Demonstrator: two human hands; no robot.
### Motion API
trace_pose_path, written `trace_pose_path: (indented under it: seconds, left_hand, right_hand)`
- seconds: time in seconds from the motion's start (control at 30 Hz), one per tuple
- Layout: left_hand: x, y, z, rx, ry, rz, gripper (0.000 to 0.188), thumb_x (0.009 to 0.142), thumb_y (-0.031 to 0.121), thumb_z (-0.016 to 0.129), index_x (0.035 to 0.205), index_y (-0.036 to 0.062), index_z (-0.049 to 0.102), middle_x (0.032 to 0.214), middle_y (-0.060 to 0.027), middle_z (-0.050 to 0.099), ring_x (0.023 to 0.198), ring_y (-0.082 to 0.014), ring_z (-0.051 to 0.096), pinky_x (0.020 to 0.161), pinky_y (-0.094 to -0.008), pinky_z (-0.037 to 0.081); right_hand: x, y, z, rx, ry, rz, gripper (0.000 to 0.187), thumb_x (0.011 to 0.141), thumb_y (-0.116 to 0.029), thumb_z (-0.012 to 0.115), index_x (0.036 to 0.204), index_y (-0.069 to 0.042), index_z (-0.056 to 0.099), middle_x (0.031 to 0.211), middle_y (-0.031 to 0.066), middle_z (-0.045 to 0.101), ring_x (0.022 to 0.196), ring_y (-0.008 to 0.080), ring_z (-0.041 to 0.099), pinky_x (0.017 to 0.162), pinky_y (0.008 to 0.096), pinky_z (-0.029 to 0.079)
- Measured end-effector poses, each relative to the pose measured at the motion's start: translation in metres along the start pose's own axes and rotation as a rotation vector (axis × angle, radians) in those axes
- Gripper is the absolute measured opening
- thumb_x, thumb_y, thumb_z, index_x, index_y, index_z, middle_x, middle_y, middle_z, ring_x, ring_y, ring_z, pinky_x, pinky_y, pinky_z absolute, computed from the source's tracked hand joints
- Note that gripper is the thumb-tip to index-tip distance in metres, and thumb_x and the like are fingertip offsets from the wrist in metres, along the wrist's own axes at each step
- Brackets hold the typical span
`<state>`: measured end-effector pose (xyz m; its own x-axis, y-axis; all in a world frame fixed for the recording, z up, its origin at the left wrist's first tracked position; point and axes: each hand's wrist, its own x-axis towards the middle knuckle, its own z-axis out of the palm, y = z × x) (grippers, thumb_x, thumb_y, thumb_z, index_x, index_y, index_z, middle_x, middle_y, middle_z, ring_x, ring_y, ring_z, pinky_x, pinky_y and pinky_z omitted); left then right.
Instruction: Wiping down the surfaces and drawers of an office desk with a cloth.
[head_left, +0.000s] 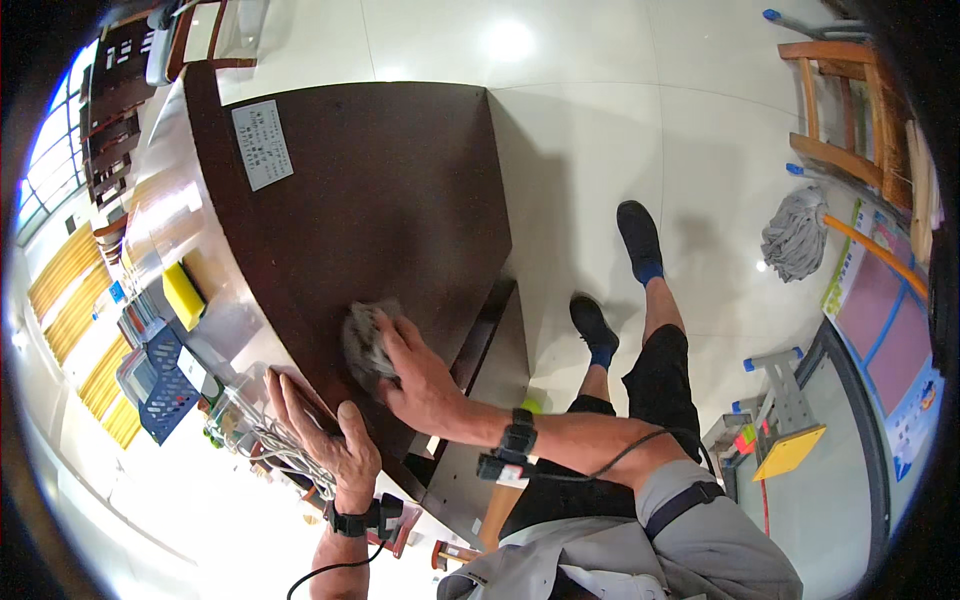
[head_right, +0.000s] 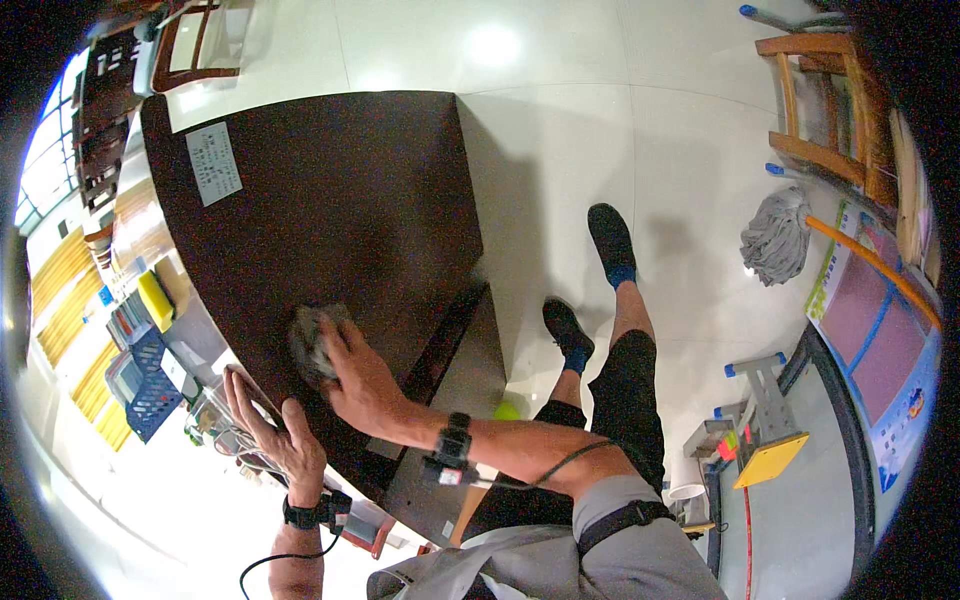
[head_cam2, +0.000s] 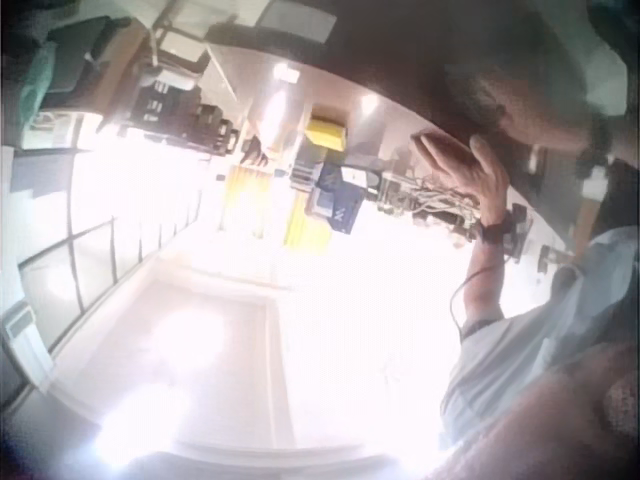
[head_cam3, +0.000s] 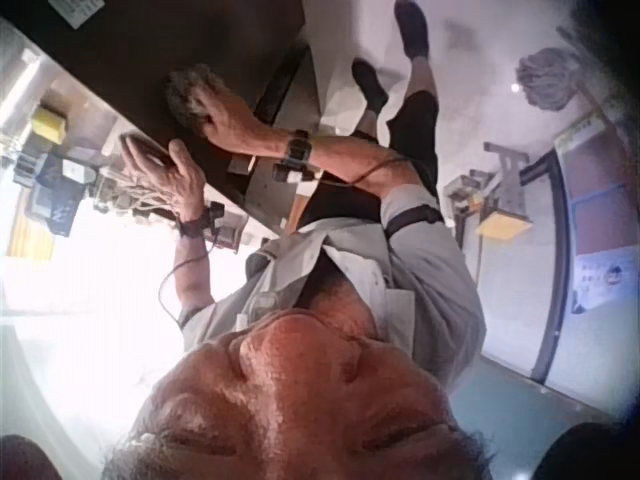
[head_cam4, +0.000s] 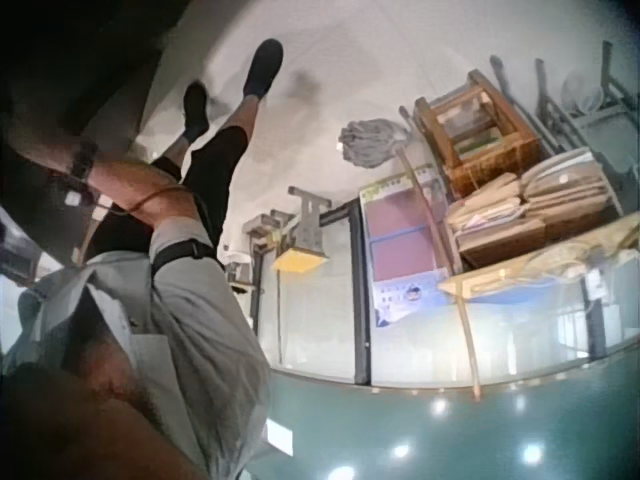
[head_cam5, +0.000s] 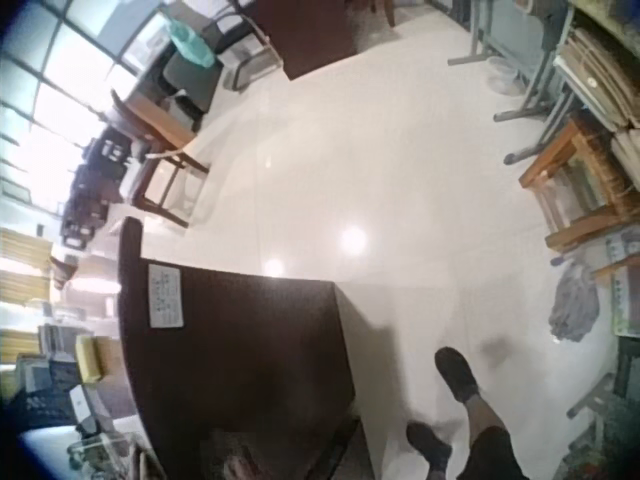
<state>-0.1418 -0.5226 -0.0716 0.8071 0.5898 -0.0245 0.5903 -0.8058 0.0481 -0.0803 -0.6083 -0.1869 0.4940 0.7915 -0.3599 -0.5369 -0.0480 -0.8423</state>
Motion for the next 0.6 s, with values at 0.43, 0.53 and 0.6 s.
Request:
trace_pose_path:
  seconds: [0.43, 0.53, 0.6]
  left_hand:
    - [0.001, 0.003, 0.004, -0.077, 0.076, 0.021, 0.074, 0.100, 0.048, 0.054, 0.152, -0.0003, 0.032, 0.155, -0.0198, 0.033, 0.144, -0.0342, 0.032, 0.118, -0.0478, 0.025]
    - [-0.001, -0.005, 0.005, -0.043, 0.076, 0.042, 0.074, 0.100, 0.048, 0.054, 0.152, 0.0005, 0.033, 0.156, -0.0196, 0.033, 0.143, -0.0342, 0.032, 0.118, -0.0473, 0.025]
    - [-0.003, -0.001, 0.009, -0.092, 0.087, 0.014, 0.073, 0.099, 0.047, 0.054, 0.152, 0.0012, 0.033, 0.156, -0.0195, 0.033, 0.144, -0.0341, 0.032, 0.118, -0.0474, 0.025]
  right_hand:
    - [0.049, 0.032, -0.027, -0.190, 0.258, -0.171, 0.080, 0.083, -0.001, 0.065, 0.151, 0.005, 0.025, 0.146, 0.0351, 0.035, 0.136, 0.0480, 0.040, 0.113, 0.0471, 0.038]
    - [0.020, 0.040, -0.020, -0.164, 0.119, -0.161, 0.082, 0.084, -0.004, 0.067, 0.153, 0.002, 0.022, 0.149, 0.0361, 0.030, 0.139, 0.0493, 0.035, 0.115, 0.0485, 0.036]
    - [0.011, 0.063, -0.024, -0.153, 0.041, -0.131, 0.083, 0.086, -0.006, 0.067, 0.153, 0.003, 0.021, 0.152, 0.0368, 0.027, 0.139, 0.0505, 0.034, 0.116, 0.0489, 0.035]
